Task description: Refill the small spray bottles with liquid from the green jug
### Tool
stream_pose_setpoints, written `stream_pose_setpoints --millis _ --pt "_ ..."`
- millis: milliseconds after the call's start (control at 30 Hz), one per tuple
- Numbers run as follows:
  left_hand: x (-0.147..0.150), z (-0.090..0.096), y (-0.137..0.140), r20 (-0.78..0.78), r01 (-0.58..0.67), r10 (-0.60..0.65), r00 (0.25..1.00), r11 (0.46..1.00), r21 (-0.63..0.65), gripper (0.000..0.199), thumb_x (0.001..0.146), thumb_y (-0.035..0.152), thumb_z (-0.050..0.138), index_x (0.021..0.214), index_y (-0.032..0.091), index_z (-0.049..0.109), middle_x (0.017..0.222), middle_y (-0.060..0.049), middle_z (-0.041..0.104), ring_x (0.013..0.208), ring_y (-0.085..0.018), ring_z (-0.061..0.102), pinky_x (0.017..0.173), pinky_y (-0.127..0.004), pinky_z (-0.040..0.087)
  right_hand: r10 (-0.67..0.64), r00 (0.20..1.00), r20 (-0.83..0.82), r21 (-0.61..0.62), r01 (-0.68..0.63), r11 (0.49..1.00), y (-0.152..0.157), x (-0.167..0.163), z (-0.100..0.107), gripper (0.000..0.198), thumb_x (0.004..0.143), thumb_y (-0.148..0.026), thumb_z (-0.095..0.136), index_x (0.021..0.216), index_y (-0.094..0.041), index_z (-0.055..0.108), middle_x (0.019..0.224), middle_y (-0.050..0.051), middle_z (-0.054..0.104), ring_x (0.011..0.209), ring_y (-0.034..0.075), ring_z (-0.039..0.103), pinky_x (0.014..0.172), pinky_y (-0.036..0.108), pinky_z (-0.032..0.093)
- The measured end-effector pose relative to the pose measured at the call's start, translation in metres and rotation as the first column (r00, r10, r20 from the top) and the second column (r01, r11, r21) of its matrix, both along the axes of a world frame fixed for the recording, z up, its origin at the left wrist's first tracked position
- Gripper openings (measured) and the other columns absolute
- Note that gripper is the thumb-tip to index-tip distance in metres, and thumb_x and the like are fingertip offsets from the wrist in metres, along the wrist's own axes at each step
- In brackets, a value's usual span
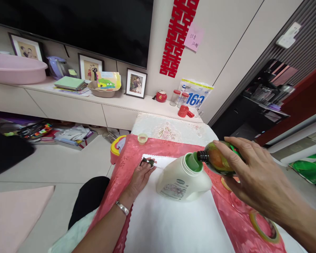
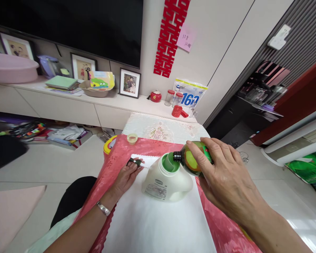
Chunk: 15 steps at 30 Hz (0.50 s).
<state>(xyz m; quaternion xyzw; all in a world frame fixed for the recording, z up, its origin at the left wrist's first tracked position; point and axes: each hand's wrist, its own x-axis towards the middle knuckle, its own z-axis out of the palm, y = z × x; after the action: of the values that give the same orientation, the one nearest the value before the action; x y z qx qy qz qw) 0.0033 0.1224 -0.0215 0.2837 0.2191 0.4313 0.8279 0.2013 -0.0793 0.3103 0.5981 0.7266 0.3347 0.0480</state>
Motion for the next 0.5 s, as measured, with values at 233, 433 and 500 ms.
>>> stream_pose_setpoints --millis 233,433,500 --pt "0.001 -0.0008 0.0007 0.013 -0.009 0.009 1.0 1.0 -0.021 0.037 0.075 0.027 0.088 0.107 0.025 0.069 0.114 -0.006 0.071 0.114 -0.023 0.067 0.101 -0.041 0.056 -0.016 1.0 0.024 0.008 0.016 1.0 0.0023 -0.0041 0.0038 0.06 0.086 -0.015 0.045 0.145 -0.021 0.041 0.135 0.018 0.047 0.117 0.037 0.053 0.087 0.053 0.053" --pt "-0.0001 0.0004 0.0006 0.004 -0.004 0.004 1.0 1.0 0.001 0.036 0.077 0.029 0.087 0.107 0.026 0.068 0.116 -0.006 0.072 0.115 -0.025 0.067 0.103 -0.044 0.055 -0.036 0.999 0.034 0.007 0.036 0.999 0.0015 -0.0034 0.004 0.06 0.085 -0.014 0.045 0.144 -0.022 0.042 0.137 0.017 0.046 0.12 0.038 0.052 0.09 0.052 0.051" --pt "-0.0006 0.0007 0.0005 -0.004 -0.003 0.003 1.0 1.0 0.007 0.036 0.077 0.029 0.087 0.107 0.026 0.068 0.116 -0.006 0.072 0.115 -0.025 0.067 0.104 -0.045 0.055 -0.041 0.998 0.037 0.009 0.04 0.999 0.0005 -0.003 0.0045 0.059 0.086 -0.015 0.045 0.144 -0.022 0.043 0.138 0.016 0.046 0.12 0.038 0.052 0.09 0.052 0.051"
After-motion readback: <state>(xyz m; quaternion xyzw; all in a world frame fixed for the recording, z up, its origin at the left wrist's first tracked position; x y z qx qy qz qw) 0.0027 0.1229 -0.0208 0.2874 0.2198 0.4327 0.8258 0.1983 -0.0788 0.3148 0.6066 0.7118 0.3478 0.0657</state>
